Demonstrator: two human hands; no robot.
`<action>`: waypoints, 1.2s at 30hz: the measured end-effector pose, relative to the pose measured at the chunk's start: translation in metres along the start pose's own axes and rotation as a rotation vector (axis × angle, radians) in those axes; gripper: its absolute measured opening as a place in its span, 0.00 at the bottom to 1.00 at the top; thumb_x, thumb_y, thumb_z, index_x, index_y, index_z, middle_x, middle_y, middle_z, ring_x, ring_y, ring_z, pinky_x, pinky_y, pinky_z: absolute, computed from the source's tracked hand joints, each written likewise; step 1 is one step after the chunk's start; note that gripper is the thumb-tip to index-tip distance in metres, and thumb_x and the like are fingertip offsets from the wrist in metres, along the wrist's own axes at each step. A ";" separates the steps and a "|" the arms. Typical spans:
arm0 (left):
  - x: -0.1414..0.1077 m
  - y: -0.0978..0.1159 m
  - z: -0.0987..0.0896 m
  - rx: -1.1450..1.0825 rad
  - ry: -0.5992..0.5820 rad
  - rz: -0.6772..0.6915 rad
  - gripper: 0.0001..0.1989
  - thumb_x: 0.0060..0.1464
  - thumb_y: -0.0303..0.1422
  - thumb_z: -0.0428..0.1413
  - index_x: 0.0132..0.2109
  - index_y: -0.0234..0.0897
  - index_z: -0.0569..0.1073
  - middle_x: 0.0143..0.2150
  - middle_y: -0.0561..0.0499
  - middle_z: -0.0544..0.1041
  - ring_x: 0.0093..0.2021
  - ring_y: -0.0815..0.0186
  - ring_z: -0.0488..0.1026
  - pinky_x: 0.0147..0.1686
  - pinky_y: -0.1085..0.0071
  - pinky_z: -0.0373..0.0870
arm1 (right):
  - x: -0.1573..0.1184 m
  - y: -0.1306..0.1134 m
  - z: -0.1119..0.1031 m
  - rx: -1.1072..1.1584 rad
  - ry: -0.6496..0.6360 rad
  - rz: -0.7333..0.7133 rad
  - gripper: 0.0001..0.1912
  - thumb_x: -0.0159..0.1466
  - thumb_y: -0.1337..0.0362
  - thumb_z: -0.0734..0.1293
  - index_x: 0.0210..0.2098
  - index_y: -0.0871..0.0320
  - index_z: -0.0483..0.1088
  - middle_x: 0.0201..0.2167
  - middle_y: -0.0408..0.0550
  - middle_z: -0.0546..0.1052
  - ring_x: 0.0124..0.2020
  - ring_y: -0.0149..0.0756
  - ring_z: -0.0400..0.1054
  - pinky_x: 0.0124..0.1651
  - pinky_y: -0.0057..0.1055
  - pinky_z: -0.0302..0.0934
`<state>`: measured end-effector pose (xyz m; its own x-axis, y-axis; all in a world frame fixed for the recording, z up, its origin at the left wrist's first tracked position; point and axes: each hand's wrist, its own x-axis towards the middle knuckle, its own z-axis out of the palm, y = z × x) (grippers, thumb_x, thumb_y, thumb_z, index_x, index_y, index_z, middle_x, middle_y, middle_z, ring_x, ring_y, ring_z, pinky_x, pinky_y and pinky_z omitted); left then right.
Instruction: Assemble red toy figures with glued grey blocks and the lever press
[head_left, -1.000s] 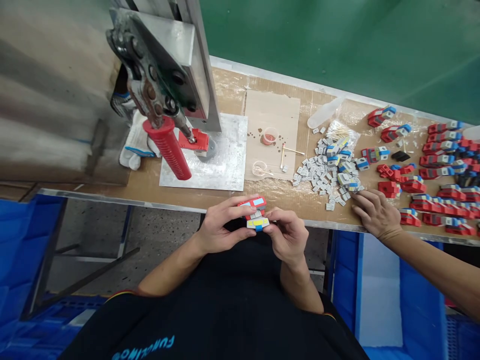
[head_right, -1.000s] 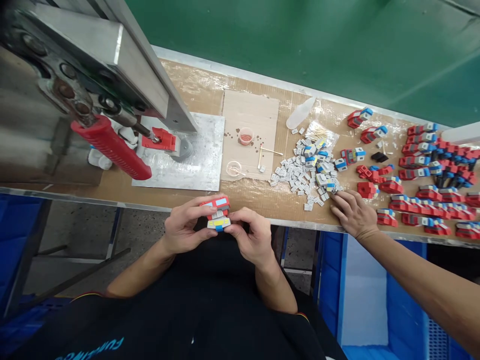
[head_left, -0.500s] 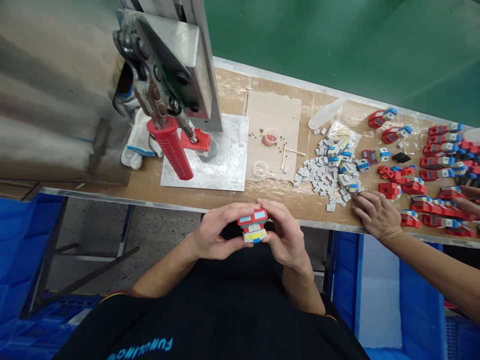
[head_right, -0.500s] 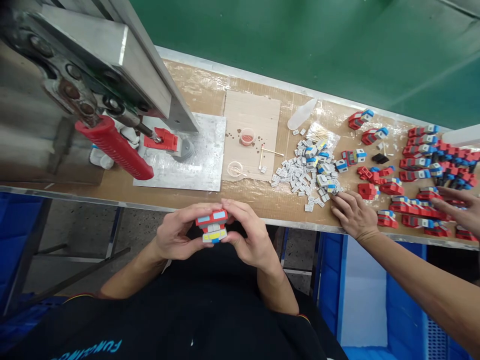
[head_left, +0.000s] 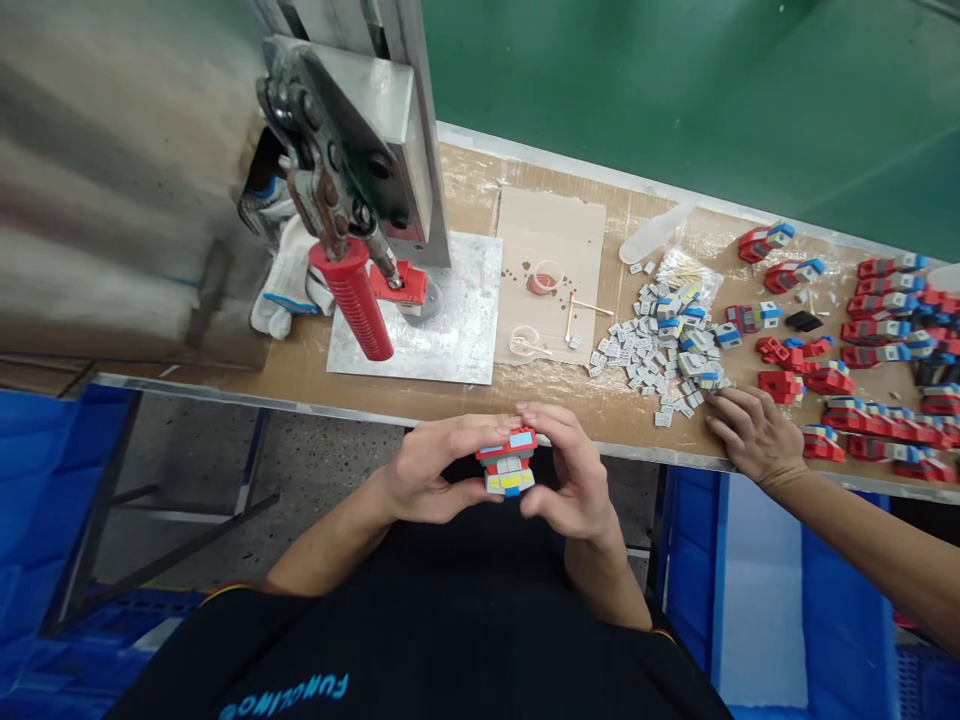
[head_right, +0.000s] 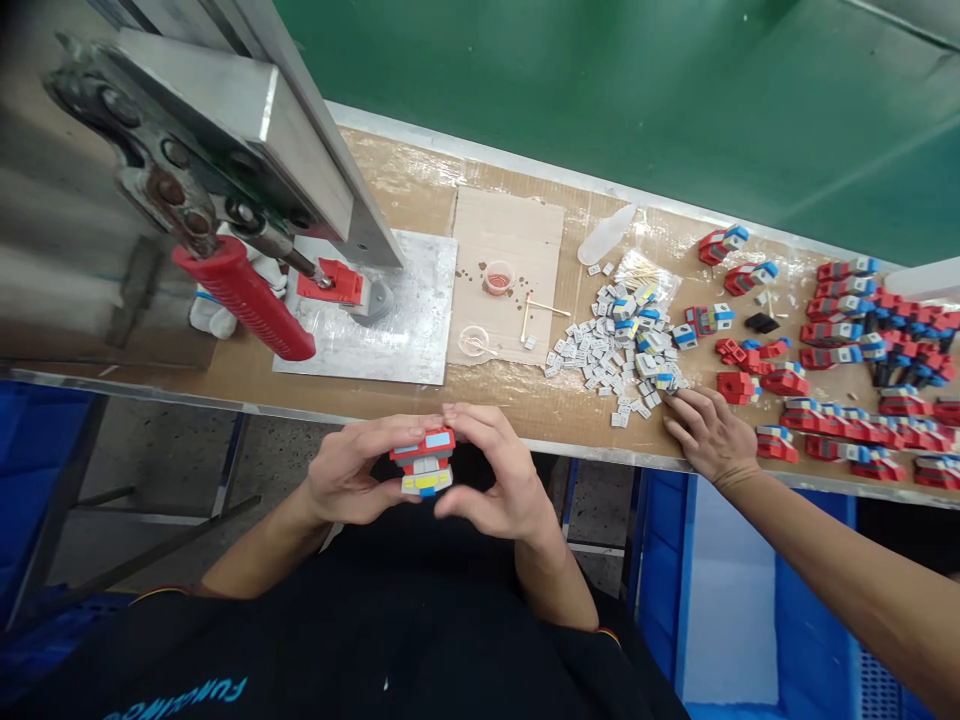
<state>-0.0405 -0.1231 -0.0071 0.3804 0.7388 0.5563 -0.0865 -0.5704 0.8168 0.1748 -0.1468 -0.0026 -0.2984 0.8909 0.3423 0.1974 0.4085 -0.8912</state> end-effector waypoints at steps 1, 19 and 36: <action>0.000 0.001 0.000 0.003 -0.009 0.005 0.36 0.61 0.34 0.70 0.73 0.43 0.69 0.59 0.37 0.85 0.59 0.50 0.85 0.57 0.60 0.85 | 0.000 -0.001 -0.001 0.021 -0.018 0.007 0.38 0.66 0.40 0.74 0.69 0.48 0.69 0.60 0.58 0.81 0.60 0.54 0.78 0.62 0.52 0.78; -0.003 0.011 0.004 -0.017 -0.017 -0.091 0.40 0.62 0.37 0.70 0.76 0.48 0.64 0.57 0.42 0.86 0.51 0.56 0.88 0.51 0.66 0.86 | 0.004 -0.009 0.006 0.129 0.118 -0.064 0.30 0.67 0.41 0.72 0.64 0.43 0.73 0.52 0.52 0.84 0.52 0.47 0.83 0.53 0.43 0.81; 0.001 0.019 0.022 -0.129 0.230 -0.022 0.30 0.58 0.43 0.72 0.62 0.36 0.77 0.46 0.41 0.87 0.48 0.57 0.87 0.52 0.68 0.85 | 0.000 -0.006 0.027 0.272 0.204 -0.104 0.30 0.68 0.43 0.74 0.65 0.45 0.74 0.52 0.51 0.83 0.55 0.47 0.81 0.57 0.45 0.80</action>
<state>-0.0216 -0.1409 0.0051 0.1650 0.8212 0.5463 -0.2030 -0.5137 0.8336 0.1486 -0.1549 -0.0055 -0.1055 0.8799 0.4633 -0.0886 0.4558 -0.8857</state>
